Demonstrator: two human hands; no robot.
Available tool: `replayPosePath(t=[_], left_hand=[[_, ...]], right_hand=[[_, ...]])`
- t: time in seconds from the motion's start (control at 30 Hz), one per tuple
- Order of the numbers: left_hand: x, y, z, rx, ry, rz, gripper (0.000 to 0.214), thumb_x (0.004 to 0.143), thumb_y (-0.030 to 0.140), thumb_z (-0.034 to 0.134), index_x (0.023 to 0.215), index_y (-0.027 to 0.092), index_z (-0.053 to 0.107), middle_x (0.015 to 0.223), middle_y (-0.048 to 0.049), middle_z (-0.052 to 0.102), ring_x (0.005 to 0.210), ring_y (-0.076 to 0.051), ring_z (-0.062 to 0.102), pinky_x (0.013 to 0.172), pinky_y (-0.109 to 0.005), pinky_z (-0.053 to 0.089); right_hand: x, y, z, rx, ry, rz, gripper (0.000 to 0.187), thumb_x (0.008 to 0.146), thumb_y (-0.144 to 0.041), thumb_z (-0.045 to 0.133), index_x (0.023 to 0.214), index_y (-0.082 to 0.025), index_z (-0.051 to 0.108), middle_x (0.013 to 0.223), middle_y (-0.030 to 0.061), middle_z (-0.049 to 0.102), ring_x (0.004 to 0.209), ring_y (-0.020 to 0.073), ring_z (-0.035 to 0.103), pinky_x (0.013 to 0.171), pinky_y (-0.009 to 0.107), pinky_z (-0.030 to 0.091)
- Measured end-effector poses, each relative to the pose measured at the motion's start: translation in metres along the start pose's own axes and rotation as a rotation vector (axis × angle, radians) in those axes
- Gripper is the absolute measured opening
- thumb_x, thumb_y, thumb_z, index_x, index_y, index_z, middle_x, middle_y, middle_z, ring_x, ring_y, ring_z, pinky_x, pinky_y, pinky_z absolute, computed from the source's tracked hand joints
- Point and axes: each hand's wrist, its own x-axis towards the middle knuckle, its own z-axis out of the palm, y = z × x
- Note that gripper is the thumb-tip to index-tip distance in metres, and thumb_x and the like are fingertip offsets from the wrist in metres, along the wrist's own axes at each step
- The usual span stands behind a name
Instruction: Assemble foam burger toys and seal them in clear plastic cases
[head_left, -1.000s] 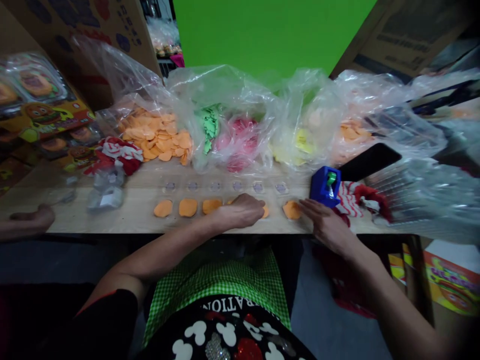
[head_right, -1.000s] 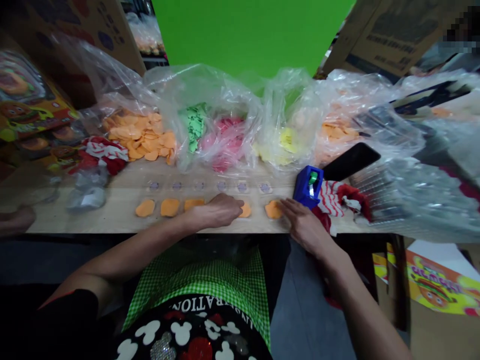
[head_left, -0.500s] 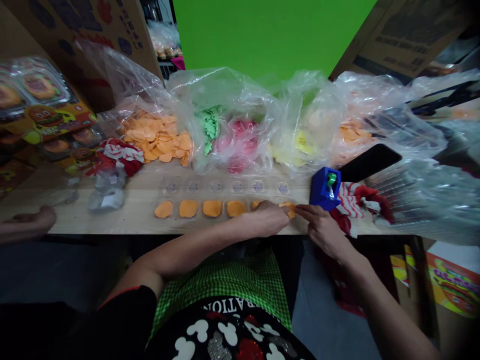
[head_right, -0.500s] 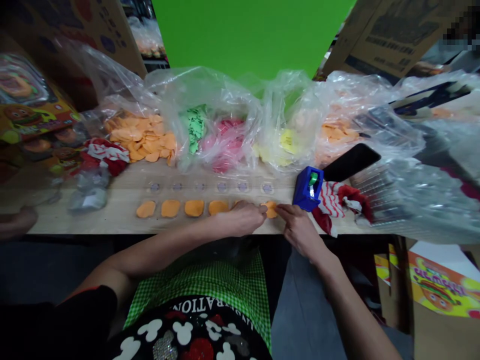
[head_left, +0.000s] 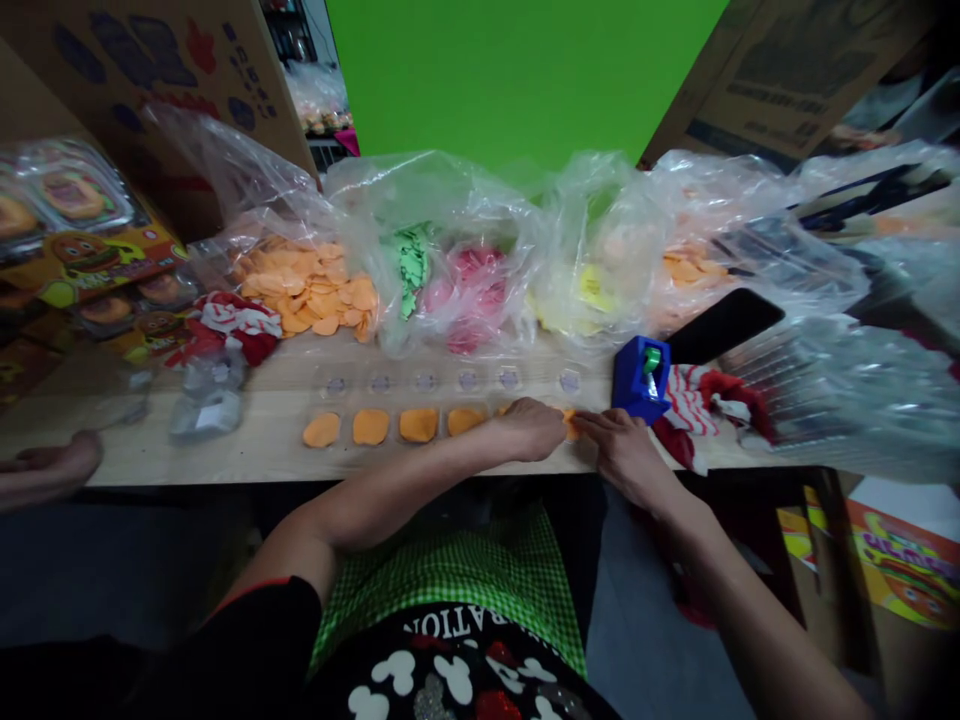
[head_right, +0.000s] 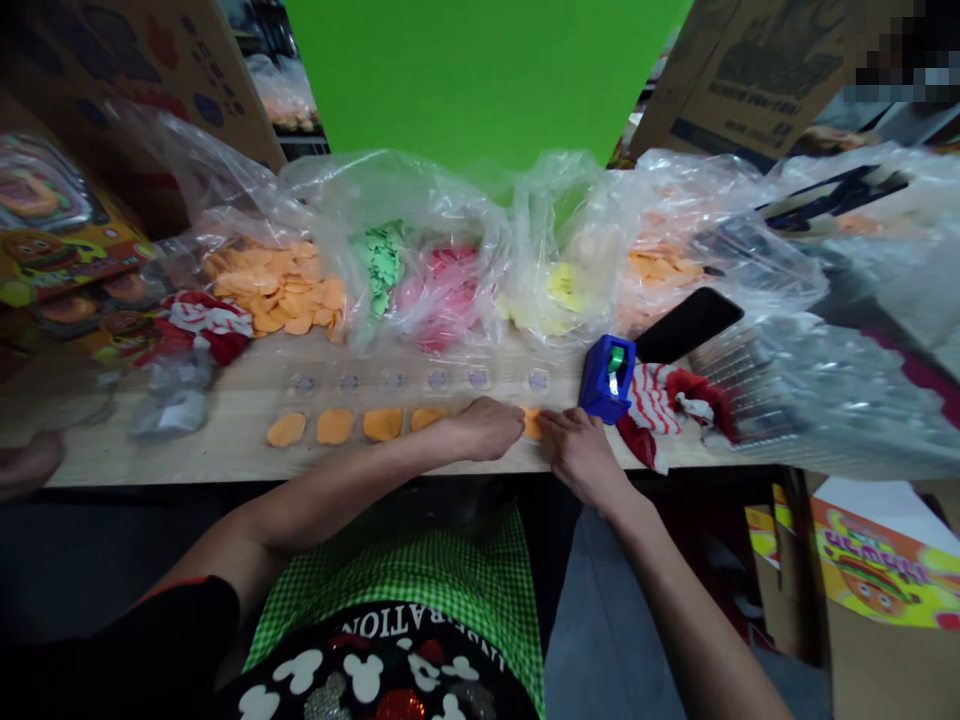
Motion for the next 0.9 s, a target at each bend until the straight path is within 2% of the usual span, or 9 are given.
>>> replayPosePath(t=[0.17,0.37,0.5,0.6,0.7,0.8,0.9], left_hand=[[0.009,-0.008,0.007,-0.021,0.016,0.048,0.032,0.086,0.01,0.055,0.117,0.011,0.065,0.111,-0.0173,0.071,0.093,-0.027,0.069,0.076,-0.035,0.052],[0.008,-0.012,0.006,-0.057,0.066,0.049,0.031,0.085,0.012,0.055,0.115,0.014,0.061,0.108,-0.0139,0.072,0.091,-0.025,0.069,0.073,-0.033,0.051],[0.008,-0.016,0.003,-0.128,0.055,0.089,0.029,0.083,0.01,0.055,0.111,0.017,0.061,0.112,-0.012,0.07,0.093,-0.024,0.068,0.075,-0.033,0.05],[0.009,-0.023,0.003,-0.221,0.055,0.069,0.031,0.082,0.009,0.053,0.11,0.02,0.061,0.116,-0.0086,0.07,0.099,-0.023,0.066,0.08,-0.033,0.049],[0.01,-0.028,0.004,-0.348,0.148,-0.004,0.038,0.081,0.008,0.051,0.116,0.021,0.058,0.115,-0.0069,0.07,0.1,-0.021,0.065,0.083,-0.031,0.049],[0.013,-0.03,0.004,-0.514,0.312,-0.067,0.036,0.081,0.008,0.049,0.114,0.02,0.058,0.113,-0.0049,0.07,0.101,-0.018,0.064,0.088,-0.029,0.049],[0.01,-0.032,-0.001,-0.758,0.44,-0.19,0.03,0.087,0.012,0.043,0.112,0.017,0.058,0.114,-0.0061,0.069,0.102,-0.016,0.063,0.09,-0.028,0.049]], right_hand=[[0.003,-0.001,0.007,0.009,-0.028,-0.017,0.059,0.071,-0.006,0.048,0.125,-0.014,0.069,0.133,0.0133,0.066,0.093,0.0267,0.054,0.075,0.038,0.036],[0.006,0.002,0.006,0.04,0.047,0.005,0.061,0.074,-0.004,0.044,0.128,-0.02,0.069,0.128,0.0116,0.069,0.093,0.0266,0.054,0.076,0.039,0.036],[0.011,0.004,0.007,0.039,0.01,-0.019,0.06,0.071,-0.002,0.044,0.121,-0.02,0.072,0.123,0.0113,0.071,0.094,0.0273,0.056,0.078,0.04,0.038],[0.014,0.011,0.007,0.162,0.053,0.001,0.056,0.071,-0.002,0.041,0.113,-0.019,0.075,0.118,0.0111,0.071,0.097,0.0255,0.06,0.082,0.038,0.044],[0.016,0.014,0.006,0.268,0.121,0.058,0.054,0.072,-0.002,0.039,0.111,-0.017,0.074,0.117,0.0126,0.067,0.1,0.0235,0.064,0.085,0.034,0.049],[0.016,0.009,0.007,0.162,0.058,0.065,0.046,0.073,-0.007,0.045,0.108,-0.015,0.074,0.11,0.0141,0.065,0.098,0.0255,0.063,0.084,0.035,0.048],[0.017,0.004,0.008,0.139,0.029,0.103,0.036,0.074,-0.014,0.052,0.101,-0.017,0.075,0.101,0.0132,0.064,0.092,0.0263,0.061,0.081,0.037,0.047]])
